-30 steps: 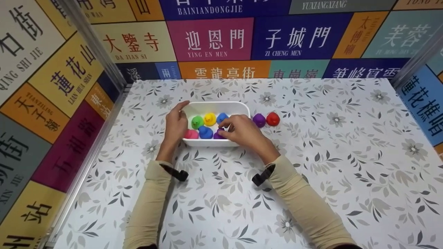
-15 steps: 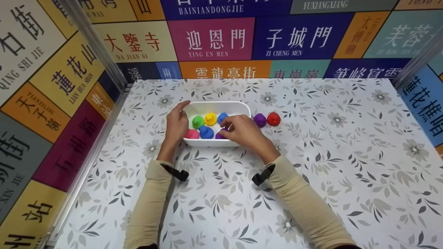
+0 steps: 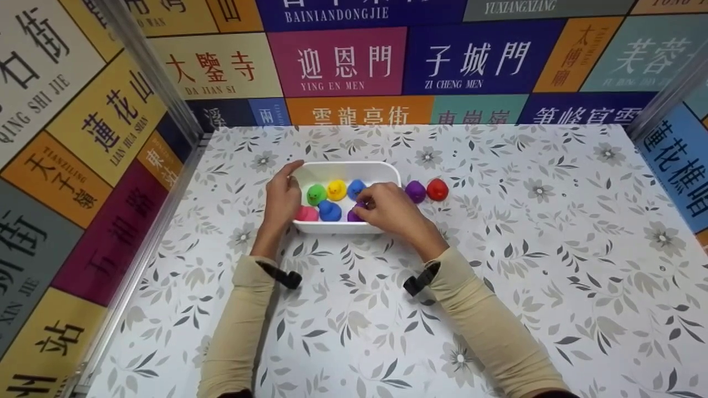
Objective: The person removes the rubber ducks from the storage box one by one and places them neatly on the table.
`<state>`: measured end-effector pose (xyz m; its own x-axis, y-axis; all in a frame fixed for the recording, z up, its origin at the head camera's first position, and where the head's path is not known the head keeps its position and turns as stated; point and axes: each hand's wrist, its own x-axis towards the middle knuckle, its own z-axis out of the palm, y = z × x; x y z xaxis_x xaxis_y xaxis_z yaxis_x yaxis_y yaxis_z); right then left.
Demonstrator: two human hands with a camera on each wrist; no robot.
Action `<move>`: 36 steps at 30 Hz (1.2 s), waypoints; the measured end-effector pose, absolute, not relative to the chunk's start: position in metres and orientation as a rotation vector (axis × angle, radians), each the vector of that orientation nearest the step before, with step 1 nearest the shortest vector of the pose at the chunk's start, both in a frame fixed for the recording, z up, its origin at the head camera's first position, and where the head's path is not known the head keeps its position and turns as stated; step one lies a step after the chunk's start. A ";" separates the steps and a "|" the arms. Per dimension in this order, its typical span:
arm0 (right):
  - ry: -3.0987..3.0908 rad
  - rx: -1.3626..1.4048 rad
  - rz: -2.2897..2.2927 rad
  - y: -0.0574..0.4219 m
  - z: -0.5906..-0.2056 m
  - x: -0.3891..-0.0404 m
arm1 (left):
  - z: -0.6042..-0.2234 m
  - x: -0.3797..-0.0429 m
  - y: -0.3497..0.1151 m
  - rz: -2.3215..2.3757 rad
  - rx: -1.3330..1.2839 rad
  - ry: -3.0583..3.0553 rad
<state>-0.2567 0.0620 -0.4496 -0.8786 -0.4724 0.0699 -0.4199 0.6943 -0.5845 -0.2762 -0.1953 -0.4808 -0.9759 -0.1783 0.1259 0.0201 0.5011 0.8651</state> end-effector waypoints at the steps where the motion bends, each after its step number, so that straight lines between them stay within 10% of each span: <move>1: 2.810 -0.737 -0.940 0.062 -0.449 -0.257 | -0.481 -0.276 -0.195 -1.473 0.139 -2.545; 36: 2.766 -0.786 -1.164 0.072 -0.450 -0.258 | -0.482 -0.277 -0.196 -1.461 0.102 -2.521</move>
